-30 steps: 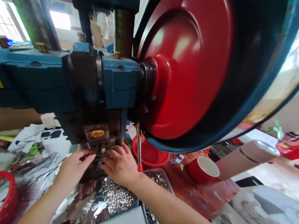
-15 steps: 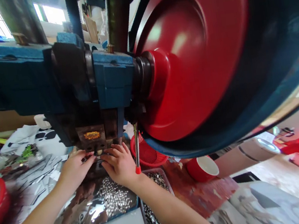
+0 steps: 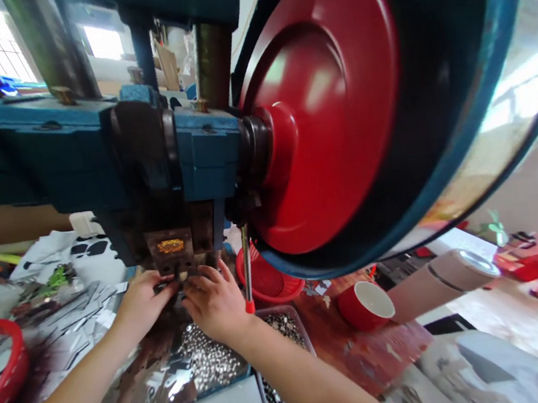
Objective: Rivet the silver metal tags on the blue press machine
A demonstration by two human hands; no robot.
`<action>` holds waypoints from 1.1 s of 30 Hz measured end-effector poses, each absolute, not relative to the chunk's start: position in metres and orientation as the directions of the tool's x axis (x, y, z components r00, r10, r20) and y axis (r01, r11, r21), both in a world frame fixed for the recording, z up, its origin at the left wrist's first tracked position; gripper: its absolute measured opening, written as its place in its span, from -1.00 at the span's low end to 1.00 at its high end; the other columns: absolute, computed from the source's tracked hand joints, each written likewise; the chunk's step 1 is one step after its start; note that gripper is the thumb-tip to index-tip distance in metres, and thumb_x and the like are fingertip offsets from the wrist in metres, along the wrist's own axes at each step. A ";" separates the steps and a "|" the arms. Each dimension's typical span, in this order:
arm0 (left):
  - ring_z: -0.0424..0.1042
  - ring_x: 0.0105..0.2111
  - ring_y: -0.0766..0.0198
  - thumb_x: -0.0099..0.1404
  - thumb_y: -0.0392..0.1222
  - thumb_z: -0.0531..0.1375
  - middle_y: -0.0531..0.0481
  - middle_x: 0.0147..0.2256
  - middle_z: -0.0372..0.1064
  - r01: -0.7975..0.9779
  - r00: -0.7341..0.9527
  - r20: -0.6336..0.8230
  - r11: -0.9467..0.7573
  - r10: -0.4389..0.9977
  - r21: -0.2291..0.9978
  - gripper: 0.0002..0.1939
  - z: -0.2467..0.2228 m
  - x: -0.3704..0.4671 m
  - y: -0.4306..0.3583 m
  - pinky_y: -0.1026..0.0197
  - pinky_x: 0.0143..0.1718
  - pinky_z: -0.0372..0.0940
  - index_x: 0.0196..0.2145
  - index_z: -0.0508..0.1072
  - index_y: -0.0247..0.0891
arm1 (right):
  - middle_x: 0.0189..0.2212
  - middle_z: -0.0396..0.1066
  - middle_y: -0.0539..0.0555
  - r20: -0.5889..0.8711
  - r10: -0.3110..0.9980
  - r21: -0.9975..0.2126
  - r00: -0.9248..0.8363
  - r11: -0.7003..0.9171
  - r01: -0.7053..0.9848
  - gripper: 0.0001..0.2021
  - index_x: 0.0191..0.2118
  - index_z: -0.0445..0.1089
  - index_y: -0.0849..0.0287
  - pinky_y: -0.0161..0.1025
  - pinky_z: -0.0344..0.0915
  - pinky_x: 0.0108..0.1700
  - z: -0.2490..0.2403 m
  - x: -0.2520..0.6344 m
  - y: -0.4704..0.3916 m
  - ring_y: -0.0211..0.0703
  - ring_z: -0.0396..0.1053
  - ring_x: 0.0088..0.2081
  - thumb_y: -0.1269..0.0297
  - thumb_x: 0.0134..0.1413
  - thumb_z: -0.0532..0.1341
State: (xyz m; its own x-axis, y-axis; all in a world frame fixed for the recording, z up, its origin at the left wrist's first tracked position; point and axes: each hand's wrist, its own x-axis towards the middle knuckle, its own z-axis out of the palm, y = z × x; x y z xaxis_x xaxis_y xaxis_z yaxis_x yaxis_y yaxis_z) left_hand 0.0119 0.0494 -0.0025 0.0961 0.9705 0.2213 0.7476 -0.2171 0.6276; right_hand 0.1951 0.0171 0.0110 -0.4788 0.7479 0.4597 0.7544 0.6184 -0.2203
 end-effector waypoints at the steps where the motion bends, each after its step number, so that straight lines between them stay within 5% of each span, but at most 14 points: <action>1: 0.44 -0.19 0.11 0.18 -0.04 0.13 -0.04 -0.27 0.50 0.747 0.101 0.231 -0.228 0.968 0.625 -0.78 -0.003 0.012 0.049 0.15 -0.08 0.27 -0.33 0.52 -0.16 | -0.10 0.46 0.02 0.466 0.745 -0.215 -0.478 0.619 0.755 -0.77 -0.05 0.41 0.00 0.08 -0.13 0.26 0.011 0.195 0.016 -0.04 0.21 0.08 0.19 0.21 0.14; 10: 0.42 -0.16 0.09 0.21 -0.08 0.12 -0.09 -0.25 0.46 0.738 0.138 0.301 -0.301 0.944 0.604 -0.78 -0.004 0.013 0.045 0.12 -0.05 0.25 -0.32 0.53 -0.17 | -0.07 0.45 0.00 0.417 0.809 -0.318 -0.414 0.557 0.767 -0.78 -0.06 0.42 -0.01 0.06 -0.04 0.22 0.012 0.195 0.016 -0.05 0.21 0.10 0.17 0.22 0.13; 19: 0.40 -0.12 0.08 0.23 -0.06 0.11 -0.10 -0.20 0.44 0.734 0.170 0.327 -0.341 0.930 0.588 -0.76 -0.006 0.011 0.044 0.09 -0.01 0.24 -0.30 0.52 -0.18 | -0.02 0.41 0.03 0.429 0.749 -0.160 -0.505 0.614 0.773 -0.73 -0.03 0.43 -0.05 0.17 -0.20 0.26 0.014 0.198 0.017 0.04 0.15 0.13 0.08 0.21 0.14; 24: 0.44 -0.23 0.15 0.23 -0.10 0.09 -0.06 -0.27 0.46 0.700 0.165 0.329 -0.346 0.930 0.625 -0.76 -0.015 0.011 0.051 0.12 -0.12 0.32 -0.29 0.51 -0.22 | -0.09 0.44 0.01 0.415 0.806 -0.285 -0.422 0.555 0.781 -0.80 -0.16 0.49 -0.03 0.06 -0.03 0.21 0.016 0.193 0.023 -0.02 0.20 0.10 0.12 0.21 0.15; 29: 0.45 -0.24 0.16 0.22 -0.11 0.11 -0.04 -0.28 0.45 0.701 0.157 0.369 -0.367 0.916 0.612 -0.78 -0.012 0.012 0.048 0.11 -0.12 0.33 -0.31 0.51 -0.20 | -0.05 0.44 0.00 0.421 0.823 -0.403 -0.381 0.546 0.735 -0.76 -0.03 0.43 0.01 0.01 0.04 0.19 0.013 0.200 0.020 -0.05 0.22 0.11 0.24 0.21 0.15; 33: 0.44 -0.20 0.15 0.23 -0.11 0.10 -0.06 -0.25 0.44 0.703 0.154 0.395 -0.381 0.906 0.600 -0.79 -0.010 0.012 0.046 0.10 -0.09 0.32 -0.32 0.51 -0.20 | 0.00 0.41 0.00 0.422 0.782 -0.289 -0.460 0.596 0.749 -0.76 -0.05 0.44 -0.04 0.13 -0.10 0.24 0.013 0.206 0.018 0.03 0.16 0.14 0.15 0.20 0.15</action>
